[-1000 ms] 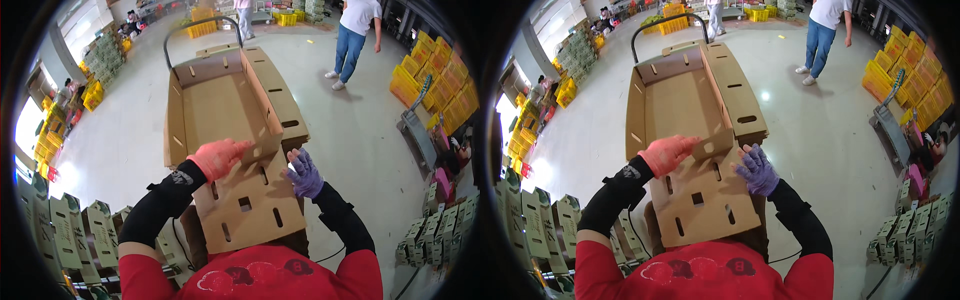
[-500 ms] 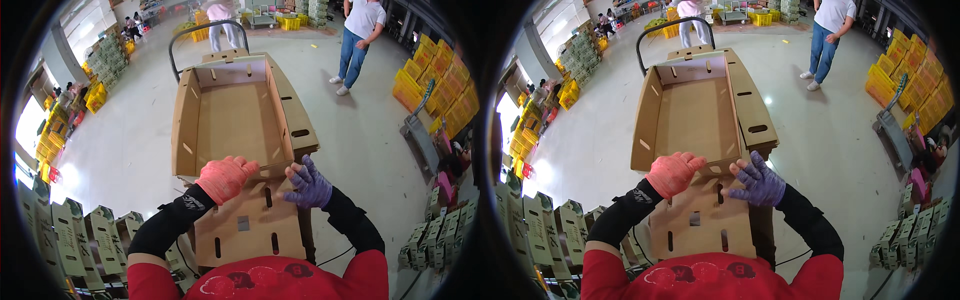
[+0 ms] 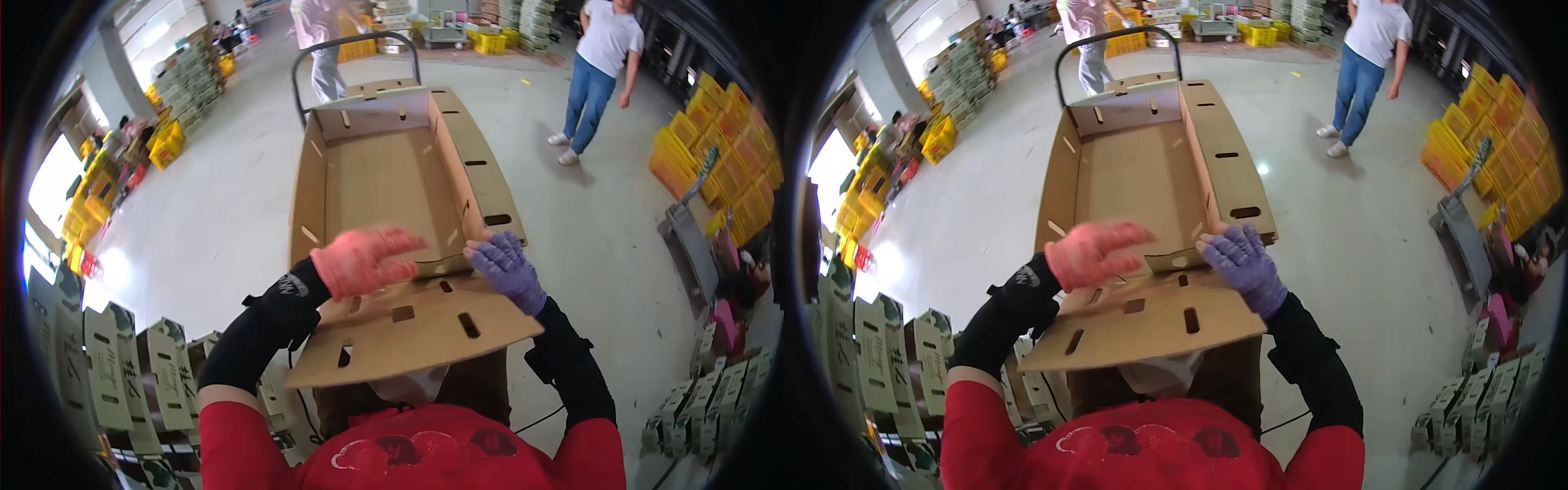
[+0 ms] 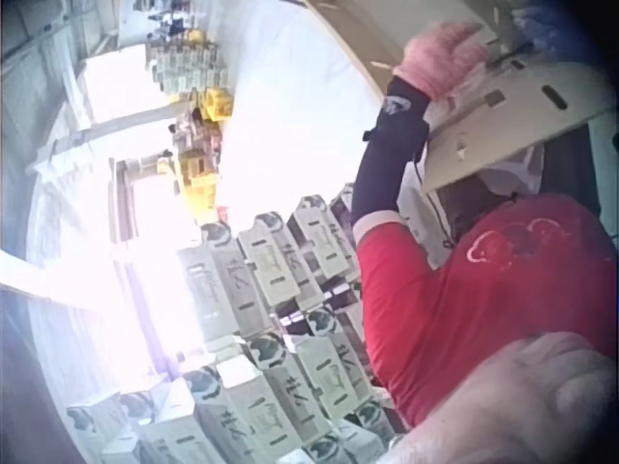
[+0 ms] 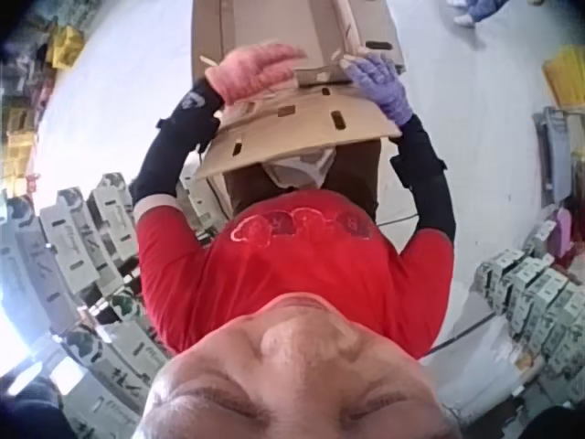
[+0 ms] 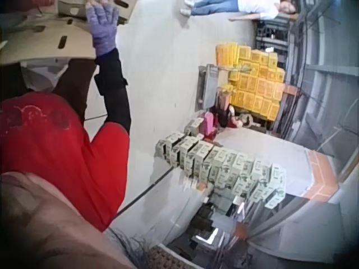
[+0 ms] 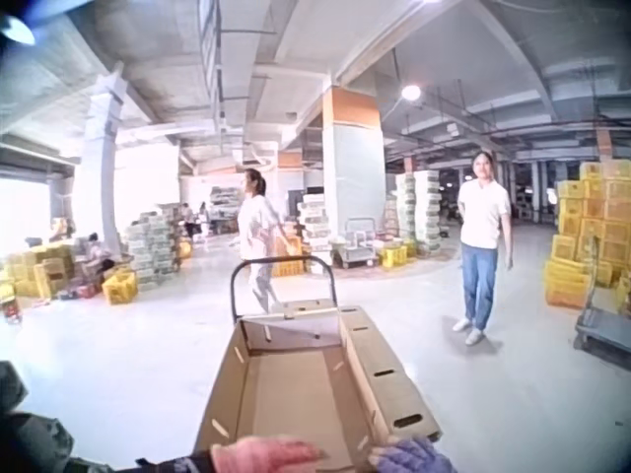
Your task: Assemble cardboard mango boxes by folding the flaps and stacking them.
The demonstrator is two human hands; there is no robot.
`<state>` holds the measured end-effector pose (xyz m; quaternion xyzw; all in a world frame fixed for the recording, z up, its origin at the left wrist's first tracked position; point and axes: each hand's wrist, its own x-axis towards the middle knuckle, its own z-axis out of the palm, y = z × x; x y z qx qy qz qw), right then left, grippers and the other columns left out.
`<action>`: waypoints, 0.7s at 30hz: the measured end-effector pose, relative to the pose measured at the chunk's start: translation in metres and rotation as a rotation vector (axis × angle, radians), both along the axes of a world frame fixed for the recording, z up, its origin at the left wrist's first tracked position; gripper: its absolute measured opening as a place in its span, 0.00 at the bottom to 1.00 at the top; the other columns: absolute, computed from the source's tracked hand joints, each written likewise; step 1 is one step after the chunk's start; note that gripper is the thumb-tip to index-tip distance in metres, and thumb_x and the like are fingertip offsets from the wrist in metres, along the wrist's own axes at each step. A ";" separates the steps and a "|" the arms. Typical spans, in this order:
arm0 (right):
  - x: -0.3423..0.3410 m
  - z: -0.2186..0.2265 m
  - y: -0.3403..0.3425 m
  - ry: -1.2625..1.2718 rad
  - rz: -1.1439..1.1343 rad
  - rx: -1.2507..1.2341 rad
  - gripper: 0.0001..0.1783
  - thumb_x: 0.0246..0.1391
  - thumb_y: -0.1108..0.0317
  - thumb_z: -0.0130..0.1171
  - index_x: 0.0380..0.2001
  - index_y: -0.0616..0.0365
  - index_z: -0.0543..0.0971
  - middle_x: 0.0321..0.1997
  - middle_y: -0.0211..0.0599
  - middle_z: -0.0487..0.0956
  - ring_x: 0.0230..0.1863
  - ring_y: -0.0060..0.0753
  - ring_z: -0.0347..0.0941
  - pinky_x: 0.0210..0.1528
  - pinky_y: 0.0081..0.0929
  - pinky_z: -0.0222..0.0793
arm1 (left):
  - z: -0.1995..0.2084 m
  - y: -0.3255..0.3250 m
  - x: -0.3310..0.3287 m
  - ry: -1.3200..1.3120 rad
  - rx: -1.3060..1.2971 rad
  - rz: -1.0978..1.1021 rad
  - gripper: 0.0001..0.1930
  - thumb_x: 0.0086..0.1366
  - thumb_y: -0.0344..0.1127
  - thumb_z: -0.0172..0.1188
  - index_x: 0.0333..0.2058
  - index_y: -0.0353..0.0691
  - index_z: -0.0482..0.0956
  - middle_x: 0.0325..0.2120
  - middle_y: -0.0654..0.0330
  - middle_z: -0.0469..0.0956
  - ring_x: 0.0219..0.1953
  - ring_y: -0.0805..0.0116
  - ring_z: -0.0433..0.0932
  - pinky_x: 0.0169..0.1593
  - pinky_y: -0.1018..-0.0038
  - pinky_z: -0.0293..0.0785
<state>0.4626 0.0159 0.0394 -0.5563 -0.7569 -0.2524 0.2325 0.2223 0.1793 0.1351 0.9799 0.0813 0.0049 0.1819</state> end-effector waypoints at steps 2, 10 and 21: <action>0.008 0.002 0.006 0.208 0.147 -0.041 0.22 0.48 0.62 0.52 0.49 0.51 0.73 0.51 0.30 0.72 0.61 0.42 0.61 0.65 0.42 0.48 | -0.004 0.024 -0.030 -0.707 0.499 0.222 0.22 0.61 0.41 0.53 0.53 0.42 0.68 0.45 0.50 0.72 0.48 0.52 0.71 0.52 0.65 0.68; -0.012 0.012 0.016 0.345 0.149 0.150 0.16 0.52 0.59 0.51 0.41 0.54 0.77 0.43 0.35 0.78 0.51 0.41 0.70 0.61 0.42 0.57 | -0.118 0.013 -0.100 -1.168 -1.387 0.465 0.32 0.68 0.55 0.39 0.62 0.38 0.56 0.55 0.58 0.65 0.57 0.67 0.62 0.58 0.69 0.56; -0.007 0.012 0.051 0.959 -0.133 0.188 0.20 0.46 0.53 0.64 0.32 0.58 0.76 0.29 0.40 0.74 0.32 0.42 0.73 0.35 0.35 0.68 | -0.070 0.004 -0.044 -1.207 -0.637 0.829 0.22 0.56 0.43 0.63 0.43 0.35 0.71 0.39 0.60 0.74 0.38 0.74 0.70 0.43 0.73 0.69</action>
